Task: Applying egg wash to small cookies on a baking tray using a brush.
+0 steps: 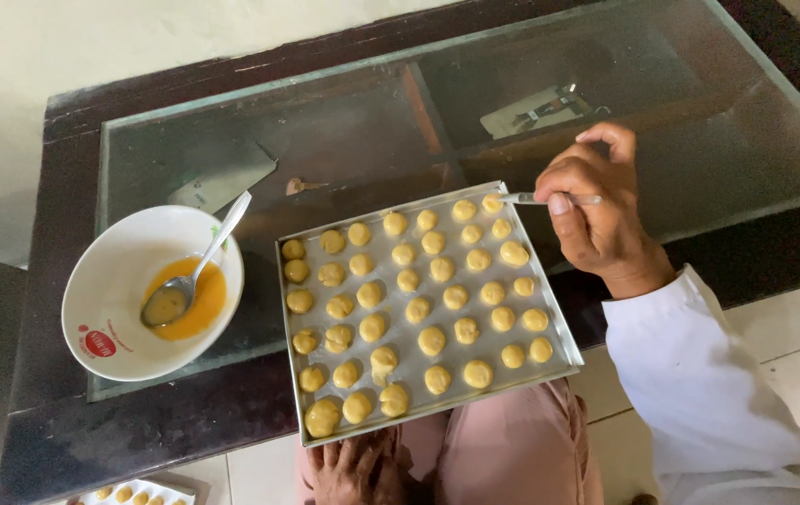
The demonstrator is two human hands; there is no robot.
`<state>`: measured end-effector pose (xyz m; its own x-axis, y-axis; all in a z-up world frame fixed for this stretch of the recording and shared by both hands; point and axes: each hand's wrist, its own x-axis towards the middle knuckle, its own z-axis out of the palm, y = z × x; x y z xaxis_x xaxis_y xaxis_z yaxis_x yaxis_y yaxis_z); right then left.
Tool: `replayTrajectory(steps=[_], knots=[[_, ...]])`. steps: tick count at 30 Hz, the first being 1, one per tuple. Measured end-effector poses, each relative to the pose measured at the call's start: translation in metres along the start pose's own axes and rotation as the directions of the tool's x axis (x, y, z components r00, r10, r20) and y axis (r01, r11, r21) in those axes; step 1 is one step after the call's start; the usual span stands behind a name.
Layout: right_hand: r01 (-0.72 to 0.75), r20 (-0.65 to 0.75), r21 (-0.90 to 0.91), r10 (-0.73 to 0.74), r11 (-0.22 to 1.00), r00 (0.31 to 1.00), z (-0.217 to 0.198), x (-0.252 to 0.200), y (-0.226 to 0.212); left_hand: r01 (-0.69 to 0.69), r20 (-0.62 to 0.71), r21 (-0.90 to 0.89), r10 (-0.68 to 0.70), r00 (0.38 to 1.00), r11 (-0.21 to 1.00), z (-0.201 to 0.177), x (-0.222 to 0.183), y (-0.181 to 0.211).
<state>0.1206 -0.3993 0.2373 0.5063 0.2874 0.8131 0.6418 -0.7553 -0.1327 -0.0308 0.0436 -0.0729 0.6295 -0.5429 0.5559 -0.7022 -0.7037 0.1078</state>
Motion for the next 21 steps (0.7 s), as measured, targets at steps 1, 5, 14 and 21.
replayTrajectory(steps=[1, 5, 14, 21], knots=[[-0.032, 0.042, -0.054, 0.034, 0.998, 0.999, -0.002, 0.005, -0.007, 0.000, -0.001, -0.001, 0.000, 1.000, 1.000, -0.003, 0.050, 0.002], [-0.013, 0.091, 0.002, 0.013, 1.000, 0.996, -0.002, 0.005, -0.012, 0.065, -0.035, -0.044, -0.067, 0.997, 0.997, -0.022, 0.073, 0.014], [0.009, -0.046, -0.063, -0.012, 0.998, 0.999, -0.003, 0.003, -0.007, 0.063, -0.030, -0.078, -0.066, 0.997, 0.995, -0.017, 0.069, 0.013], [-0.002, -0.081, -0.072, -0.004, 0.997, 0.997, 0.001, -0.001, -0.007, 0.098, 0.031, -0.053, -0.096, 0.995, 0.994, -0.005, 0.052, 0.010]])
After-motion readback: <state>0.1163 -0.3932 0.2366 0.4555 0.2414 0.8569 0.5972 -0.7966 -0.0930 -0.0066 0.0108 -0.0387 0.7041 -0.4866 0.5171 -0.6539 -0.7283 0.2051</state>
